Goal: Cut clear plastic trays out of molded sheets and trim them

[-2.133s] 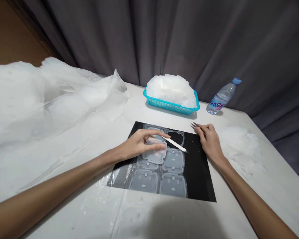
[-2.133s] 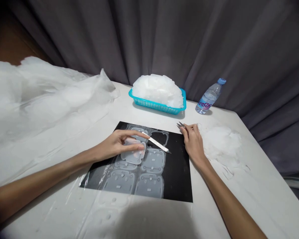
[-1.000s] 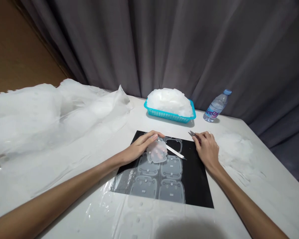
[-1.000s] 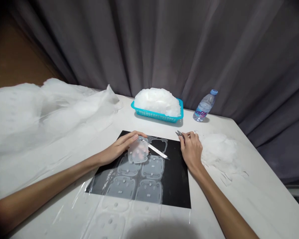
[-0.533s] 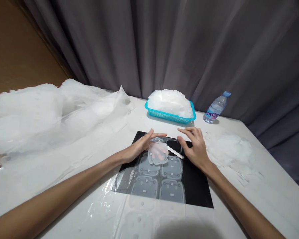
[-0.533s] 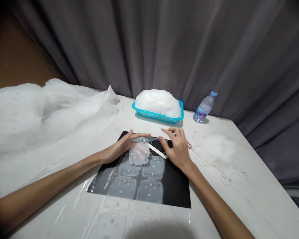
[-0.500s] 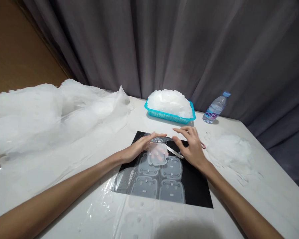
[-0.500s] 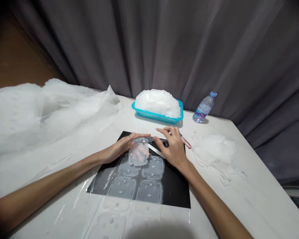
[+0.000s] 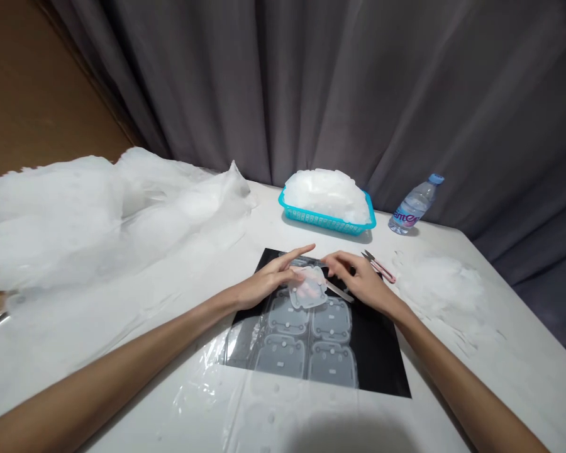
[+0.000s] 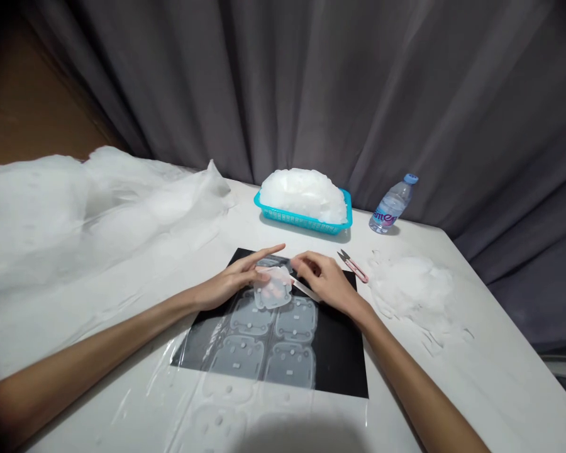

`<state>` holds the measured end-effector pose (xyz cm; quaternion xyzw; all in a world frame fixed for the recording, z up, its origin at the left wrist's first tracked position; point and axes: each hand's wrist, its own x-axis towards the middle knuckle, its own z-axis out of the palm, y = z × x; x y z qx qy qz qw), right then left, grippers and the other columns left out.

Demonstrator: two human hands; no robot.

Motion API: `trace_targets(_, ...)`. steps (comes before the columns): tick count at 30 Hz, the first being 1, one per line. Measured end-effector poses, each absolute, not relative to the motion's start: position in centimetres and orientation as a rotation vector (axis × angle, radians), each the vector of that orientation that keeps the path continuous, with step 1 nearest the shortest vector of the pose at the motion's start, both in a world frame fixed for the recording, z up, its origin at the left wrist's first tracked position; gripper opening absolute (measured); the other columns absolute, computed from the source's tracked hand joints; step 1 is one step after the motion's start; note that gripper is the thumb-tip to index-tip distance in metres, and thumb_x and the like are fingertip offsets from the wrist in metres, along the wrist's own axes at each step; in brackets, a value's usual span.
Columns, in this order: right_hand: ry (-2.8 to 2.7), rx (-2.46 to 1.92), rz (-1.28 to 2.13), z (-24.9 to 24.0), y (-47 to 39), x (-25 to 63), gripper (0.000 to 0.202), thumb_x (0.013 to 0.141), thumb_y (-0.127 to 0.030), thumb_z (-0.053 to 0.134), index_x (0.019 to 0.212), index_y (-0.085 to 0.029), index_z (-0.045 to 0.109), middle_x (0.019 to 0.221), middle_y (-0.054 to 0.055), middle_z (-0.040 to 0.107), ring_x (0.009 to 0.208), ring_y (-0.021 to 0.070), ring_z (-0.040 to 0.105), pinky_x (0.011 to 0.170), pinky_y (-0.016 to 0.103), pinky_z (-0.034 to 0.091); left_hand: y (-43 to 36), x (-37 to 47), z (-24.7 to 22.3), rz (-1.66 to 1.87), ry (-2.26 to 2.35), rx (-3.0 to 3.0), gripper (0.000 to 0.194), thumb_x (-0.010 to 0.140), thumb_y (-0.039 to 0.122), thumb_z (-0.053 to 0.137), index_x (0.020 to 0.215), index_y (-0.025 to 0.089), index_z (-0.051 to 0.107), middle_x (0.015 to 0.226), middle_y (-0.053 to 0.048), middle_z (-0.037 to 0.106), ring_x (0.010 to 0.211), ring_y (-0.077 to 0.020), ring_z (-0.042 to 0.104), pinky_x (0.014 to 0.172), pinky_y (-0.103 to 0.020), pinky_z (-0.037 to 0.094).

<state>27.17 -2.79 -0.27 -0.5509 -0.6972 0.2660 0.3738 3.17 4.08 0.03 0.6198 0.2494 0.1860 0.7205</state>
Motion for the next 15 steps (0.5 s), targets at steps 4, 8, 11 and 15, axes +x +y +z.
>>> trace_targets(4,-1.865,-1.33,0.716,0.5,-3.5,25.5,0.029,0.1,-0.045,0.063,0.089,-0.021,0.073,0.082,0.002,0.069,0.076,0.0175,0.061,0.068,0.029,0.044,4.0,3.1,-0.4,0.469,0.602,1.414,0.07,0.095,0.027,0.065,0.16,0.026,0.041,0.106,-0.005,0.075,0.094,-0.0235,0.067,0.092,-0.039,0.048)
trace_targets(8,-1.783,-1.329,0.366,1.9,-2.5,26.6,0.022,0.1,-0.038,0.064,0.091,-0.021,0.075,0.095,0.006,0.071,0.086,0.0194,0.063,0.077,0.032,0.047,3.9,3.3,-0.6,0.551,0.579,1.347,0.071,0.098,0.039,0.066,0.16,0.022,0.035,0.112,-0.009,0.075,0.102,-0.0254,0.071,0.097,-0.042,0.05)
trace_targets(11,-1.557,-1.355,0.235,4.1,0.4,28.9,0.023,0.097,-0.04,0.066,0.09,-0.02,0.074,0.081,0.003,0.071,0.071,0.0166,0.06,0.066,0.03,0.047,3.8,3.5,-0.8,0.578,0.503,1.328,0.066,0.099,0.044,0.067,0.152,0.02,0.036,0.123,-0.014,0.073,0.107,-0.0258,0.073,0.098,-0.042,0.051)
trace_targets(15,-1.281,-1.413,0.145,7.8,7.3,32.4,0.026,0.095,-0.043,0.062,0.091,-0.018,0.07,0.07,0.0,0.065,0.055,0.013,0.053,0.052,0.026,0.044,3.8,3.5,-1.3,0.592,0.443,1.431,0.047,0.099,0.044,0.068,0.135,0.02,0.048,0.113,-0.01,0.074,0.097,-0.0208,0.072,0.092,-0.036,0.051)
